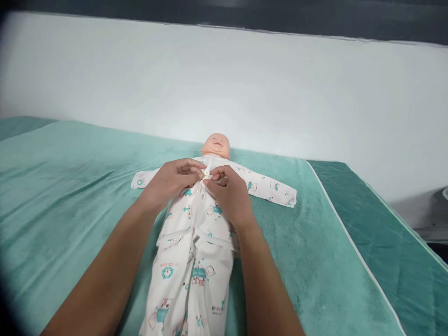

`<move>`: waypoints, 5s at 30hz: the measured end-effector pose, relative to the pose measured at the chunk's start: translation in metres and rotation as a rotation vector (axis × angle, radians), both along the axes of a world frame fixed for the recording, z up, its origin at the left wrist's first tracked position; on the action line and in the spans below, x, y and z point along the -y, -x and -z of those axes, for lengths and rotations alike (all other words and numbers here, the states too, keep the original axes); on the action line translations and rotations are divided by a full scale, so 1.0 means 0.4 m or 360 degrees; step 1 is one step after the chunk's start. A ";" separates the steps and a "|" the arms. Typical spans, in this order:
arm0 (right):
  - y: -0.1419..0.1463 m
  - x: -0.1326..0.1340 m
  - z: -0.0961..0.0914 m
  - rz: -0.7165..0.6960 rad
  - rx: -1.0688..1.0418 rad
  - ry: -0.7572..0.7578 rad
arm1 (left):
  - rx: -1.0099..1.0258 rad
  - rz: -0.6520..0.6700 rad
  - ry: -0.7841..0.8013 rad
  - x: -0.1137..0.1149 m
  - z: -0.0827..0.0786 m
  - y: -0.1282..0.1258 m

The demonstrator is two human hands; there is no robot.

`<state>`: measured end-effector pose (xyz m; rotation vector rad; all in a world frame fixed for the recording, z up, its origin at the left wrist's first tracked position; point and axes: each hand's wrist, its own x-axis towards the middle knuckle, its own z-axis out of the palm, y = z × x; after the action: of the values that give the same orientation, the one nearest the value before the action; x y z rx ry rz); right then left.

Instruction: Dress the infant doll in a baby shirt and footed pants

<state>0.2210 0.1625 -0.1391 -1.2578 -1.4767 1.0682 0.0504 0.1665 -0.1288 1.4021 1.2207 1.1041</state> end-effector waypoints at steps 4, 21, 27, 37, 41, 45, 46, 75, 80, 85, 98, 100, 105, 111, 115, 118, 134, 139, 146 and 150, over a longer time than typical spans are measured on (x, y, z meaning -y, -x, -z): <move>0.005 -0.001 0.004 0.0083 -0.0024 0.0020 | -0.0141 -0.0021 -0.0033 -0.001 0.001 0.000; -0.029 0.092 -0.075 -0.0286 0.1061 -0.0232 | -0.0470 0.0599 -0.0139 0.017 -0.027 0.059; -0.018 0.090 -0.073 -0.0326 0.1169 -0.0223 | -0.0427 0.0644 -0.0154 0.016 -0.025 0.059; 0.018 0.095 -0.071 -0.0154 0.1366 -0.0243 | 0.0041 0.0650 0.0005 0.015 -0.025 0.064; -0.028 0.083 -0.084 -0.0351 0.1105 -0.0136 | 0.0065 0.0651 0.0062 0.009 -0.018 0.063; -0.060 0.067 -0.081 -0.0494 0.0664 0.0125 | 0.0100 0.0670 0.0088 0.005 -0.012 0.060; -0.063 0.062 -0.077 -0.0534 0.0503 0.0179 | 0.0106 0.0667 0.0094 0.004 -0.011 0.059; -0.036 0.038 -0.032 -0.0593 -0.0238 0.0291 | 0.0035 0.0758 0.0107 0.015 -0.015 0.037; -0.036 0.038 -0.027 -0.0611 -0.0244 0.0268 | 0.0030 0.0762 0.0123 0.027 -0.025 0.028; -0.037 0.037 -0.025 -0.0650 -0.0207 0.0262 | 0.0117 0.0836 0.0117 0.023 -0.019 0.034; -0.040 0.037 -0.022 -0.0629 -0.0287 0.0213 | 0.0070 0.1150 0.0257 0.017 -0.019 0.058; -0.050 0.034 -0.022 -0.0576 -0.0404 0.0166 | -0.0036 0.1191 0.0312 0.021 -0.023 0.066; -0.071 0.010 -0.006 -0.0078 -0.0673 -0.0185 | 0.0262 0.0496 -0.0043 0.003 -0.007 0.078; -0.055 -0.032 0.054 0.0101 -0.0040 -0.0656 | -0.0044 -0.0332 -0.0555 -0.049 0.053 0.042; -0.043 -0.052 0.076 -0.0234 0.0219 -0.0692 | -0.0503 -0.0027 -0.0788 -0.071 0.090 0.023; -0.069 -0.072 0.091 -0.0215 0.0424 -0.0641 | -0.0847 -0.0188 -0.0799 -0.078 0.129 0.057; -0.439 -0.056 0.215 0.0382 0.1566 -0.0395 | -0.1874 -0.0858 -0.0153 -0.012 0.230 0.314; -0.361 -0.008 0.187 0.0666 0.1456 -0.0499 | -0.1693 -0.0909 -0.0161 -0.002 0.227 0.310; -0.187 0.251 0.167 -0.0088 0.0546 -0.0750 | -0.0953 -0.0656 -0.0606 0.218 0.227 0.214; -0.125 0.462 0.196 -0.0194 0.0541 -0.0715 | -0.0738 -0.0267 -0.0505 0.435 0.245 0.128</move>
<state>0.2709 -0.0223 -0.2174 -1.0663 -1.9416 0.5604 -0.0010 -0.0076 -0.2267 1.8996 1.5607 1.1609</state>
